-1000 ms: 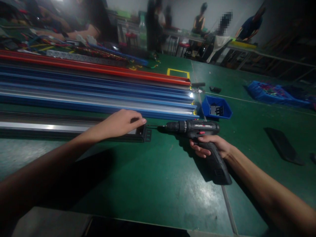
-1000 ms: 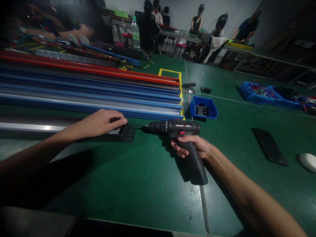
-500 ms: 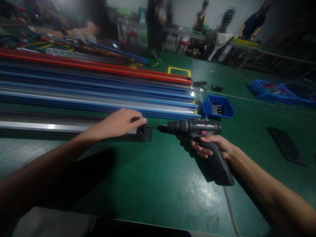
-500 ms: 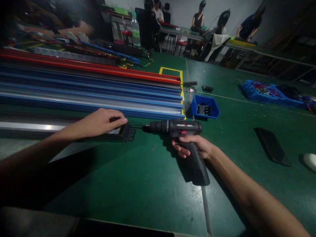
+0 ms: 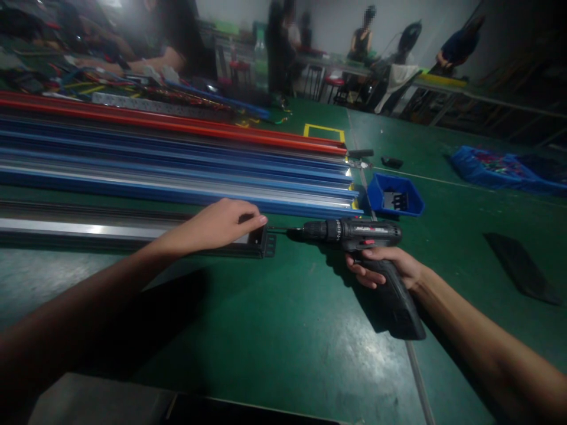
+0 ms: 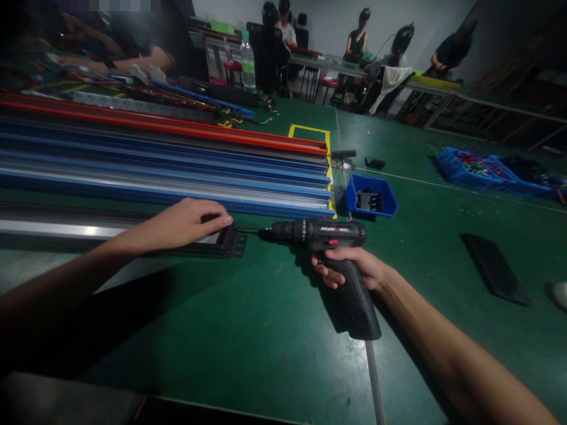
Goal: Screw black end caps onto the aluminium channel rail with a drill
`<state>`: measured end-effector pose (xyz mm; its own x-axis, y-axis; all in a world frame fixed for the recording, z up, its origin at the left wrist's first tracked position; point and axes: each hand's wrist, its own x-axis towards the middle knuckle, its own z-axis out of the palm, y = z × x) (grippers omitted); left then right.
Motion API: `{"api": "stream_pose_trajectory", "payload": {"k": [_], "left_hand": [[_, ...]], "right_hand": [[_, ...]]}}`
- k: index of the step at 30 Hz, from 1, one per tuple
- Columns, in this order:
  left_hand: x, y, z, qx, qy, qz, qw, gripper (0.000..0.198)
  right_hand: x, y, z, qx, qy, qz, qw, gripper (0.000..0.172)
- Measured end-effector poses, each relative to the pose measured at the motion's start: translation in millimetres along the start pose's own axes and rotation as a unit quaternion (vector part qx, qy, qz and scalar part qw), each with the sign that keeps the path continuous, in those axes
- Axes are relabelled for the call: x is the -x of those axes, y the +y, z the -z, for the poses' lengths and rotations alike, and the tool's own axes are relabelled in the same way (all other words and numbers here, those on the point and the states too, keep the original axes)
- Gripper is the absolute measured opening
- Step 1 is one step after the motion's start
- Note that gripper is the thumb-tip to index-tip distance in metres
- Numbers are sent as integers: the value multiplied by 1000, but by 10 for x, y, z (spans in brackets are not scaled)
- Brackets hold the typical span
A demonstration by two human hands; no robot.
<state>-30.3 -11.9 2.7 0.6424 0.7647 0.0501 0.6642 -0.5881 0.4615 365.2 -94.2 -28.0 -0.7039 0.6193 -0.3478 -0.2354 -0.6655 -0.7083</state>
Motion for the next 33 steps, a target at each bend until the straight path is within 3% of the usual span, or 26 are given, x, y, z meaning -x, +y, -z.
{"api": "stream_pose_trajectory", "payload": {"k": [33], "left_hand": [[2, 0, -3, 1, -1, 0, 1000, 59]], "right_hand": [[1, -7, -11, 5, -1, 3, 1000, 27]]}}
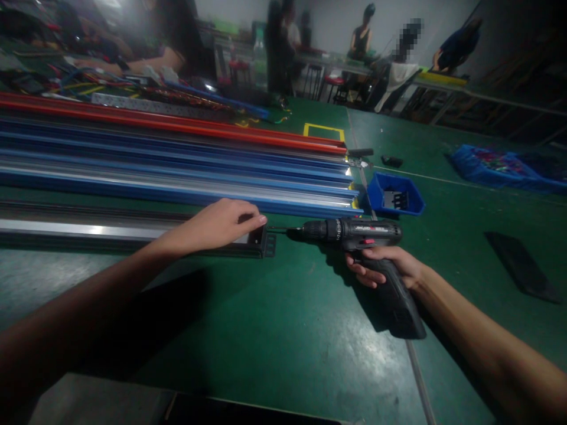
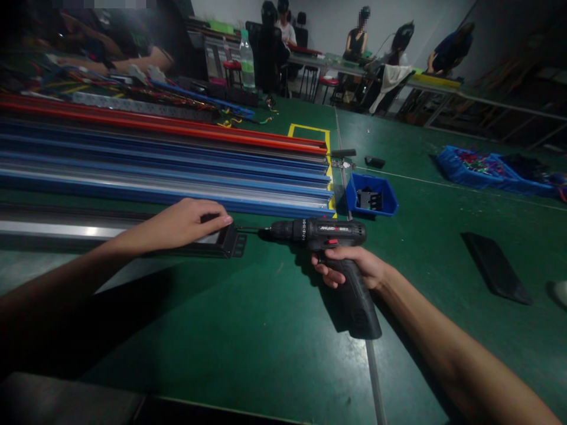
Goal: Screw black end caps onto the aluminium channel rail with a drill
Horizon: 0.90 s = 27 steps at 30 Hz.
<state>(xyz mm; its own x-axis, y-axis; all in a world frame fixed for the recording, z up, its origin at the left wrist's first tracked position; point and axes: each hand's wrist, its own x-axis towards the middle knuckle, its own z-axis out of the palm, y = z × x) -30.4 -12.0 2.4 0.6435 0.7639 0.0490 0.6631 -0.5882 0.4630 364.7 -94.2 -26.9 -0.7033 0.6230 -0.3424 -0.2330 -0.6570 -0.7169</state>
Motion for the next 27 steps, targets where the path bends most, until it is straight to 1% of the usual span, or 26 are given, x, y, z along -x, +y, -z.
{"api": "stream_pose_trajectory", "payload": {"k": [23, 25, 27], "left_hand": [[0, -7, -1, 2, -3, 4, 1000, 57], [4, -8, -8, 1, 14, -3, 1000, 53], [19, 2, -16, 0, 65, -18, 998, 48]], "right_hand": [[-4, 6, 8, -13, -1, 2, 1000, 28], [-6, 4, 8, -12, -2, 2, 1000, 28], [-10, 2, 3, -9, -2, 2, 1000, 28]]}}
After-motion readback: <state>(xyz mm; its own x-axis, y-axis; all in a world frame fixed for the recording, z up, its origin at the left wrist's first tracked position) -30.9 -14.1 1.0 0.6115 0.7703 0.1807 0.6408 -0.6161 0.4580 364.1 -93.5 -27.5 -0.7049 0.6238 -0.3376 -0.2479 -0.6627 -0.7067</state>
